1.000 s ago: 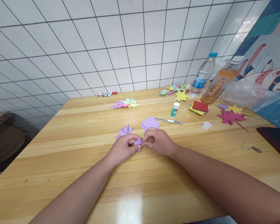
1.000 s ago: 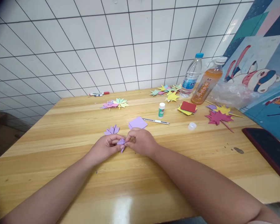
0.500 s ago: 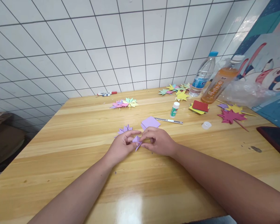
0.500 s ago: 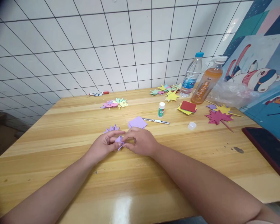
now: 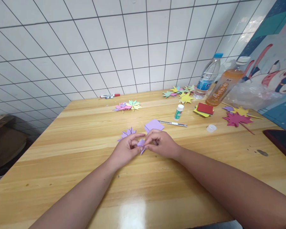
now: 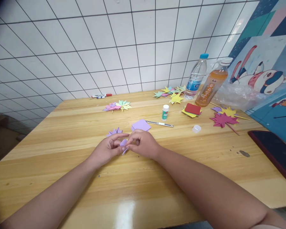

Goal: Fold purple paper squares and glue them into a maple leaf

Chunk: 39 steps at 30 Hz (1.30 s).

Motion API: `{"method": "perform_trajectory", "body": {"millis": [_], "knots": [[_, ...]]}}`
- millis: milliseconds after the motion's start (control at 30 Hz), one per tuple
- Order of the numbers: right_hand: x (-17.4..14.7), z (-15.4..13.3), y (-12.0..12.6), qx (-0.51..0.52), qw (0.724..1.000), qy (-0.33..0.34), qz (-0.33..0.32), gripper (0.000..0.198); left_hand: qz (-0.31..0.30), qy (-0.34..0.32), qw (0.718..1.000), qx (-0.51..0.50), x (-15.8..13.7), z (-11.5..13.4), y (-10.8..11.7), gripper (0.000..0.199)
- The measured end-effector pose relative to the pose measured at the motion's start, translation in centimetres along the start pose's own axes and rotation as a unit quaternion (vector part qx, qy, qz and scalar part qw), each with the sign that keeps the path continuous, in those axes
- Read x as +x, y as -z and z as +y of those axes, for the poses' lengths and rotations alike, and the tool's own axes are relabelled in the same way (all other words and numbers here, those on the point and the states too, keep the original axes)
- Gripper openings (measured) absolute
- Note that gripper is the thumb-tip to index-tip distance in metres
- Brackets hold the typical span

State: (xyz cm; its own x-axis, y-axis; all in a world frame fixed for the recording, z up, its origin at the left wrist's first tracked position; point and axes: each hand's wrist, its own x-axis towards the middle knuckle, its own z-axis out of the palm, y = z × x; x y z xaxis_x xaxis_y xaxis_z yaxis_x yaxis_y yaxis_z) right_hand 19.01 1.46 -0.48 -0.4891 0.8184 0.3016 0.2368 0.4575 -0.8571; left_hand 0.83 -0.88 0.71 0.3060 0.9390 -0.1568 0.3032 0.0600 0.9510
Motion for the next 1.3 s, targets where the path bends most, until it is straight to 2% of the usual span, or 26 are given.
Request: {"method": "perform_trajectory", "body": {"millis": [167,267,433,567,633,767,933,1067,1200,1300], "knots": [[0.1,-0.5,0.4,0.049,0.995,-0.085,-0.020,0.032,0.018,-0.010,1.000,0.015,-0.1,-0.1,-0.1,0.051],[0.0,-0.4,0.3,0.016,0.995,-0.102,-0.010,0.025,0.025,-0.022,0.999,0.025,-0.1,-0.2,-0.2,0.053],[0.0,-0.3,0.0,-0.052,0.994,-0.094,-0.012,0.016,0.030,-0.044,0.999,0.011,0.0,-0.4,-0.4,0.064],[0.1,0.1,-0.1,-0.037,0.993,-0.105,-0.025,0.017,0.048,-0.052,0.998,-0.001,-0.1,-0.3,-0.5,0.069],[0.1,0.4,-0.1,0.005,0.993,-0.113,-0.017,0.018,0.047,-0.054,0.997,0.001,-0.2,-0.2,-0.4,0.063],[0.3,0.6,-0.2,0.055,0.992,-0.115,0.013,0.018,-0.013,-0.022,1.000,0.009,-0.2,0.0,-0.2,0.029],[0.4,0.0,-0.2,0.016,0.992,-0.115,0.056,0.014,0.024,0.020,0.999,-0.001,-0.1,0.0,-0.4,0.030],[0.5,0.0,-0.2,0.033,0.991,-0.114,0.061,0.014,0.026,0.048,0.998,-0.034,-0.1,-0.1,-0.4,0.032],[0.6,0.1,0.0,0.036,0.989,-0.108,0.091,0.016,0.017,0.049,0.997,-0.063,-0.1,0.0,-0.1,0.035],[0.4,0.0,0.1,0.046,0.988,-0.114,0.092,0.017,0.037,0.048,0.996,-0.071,-0.1,0.1,0.0,0.033]]}}
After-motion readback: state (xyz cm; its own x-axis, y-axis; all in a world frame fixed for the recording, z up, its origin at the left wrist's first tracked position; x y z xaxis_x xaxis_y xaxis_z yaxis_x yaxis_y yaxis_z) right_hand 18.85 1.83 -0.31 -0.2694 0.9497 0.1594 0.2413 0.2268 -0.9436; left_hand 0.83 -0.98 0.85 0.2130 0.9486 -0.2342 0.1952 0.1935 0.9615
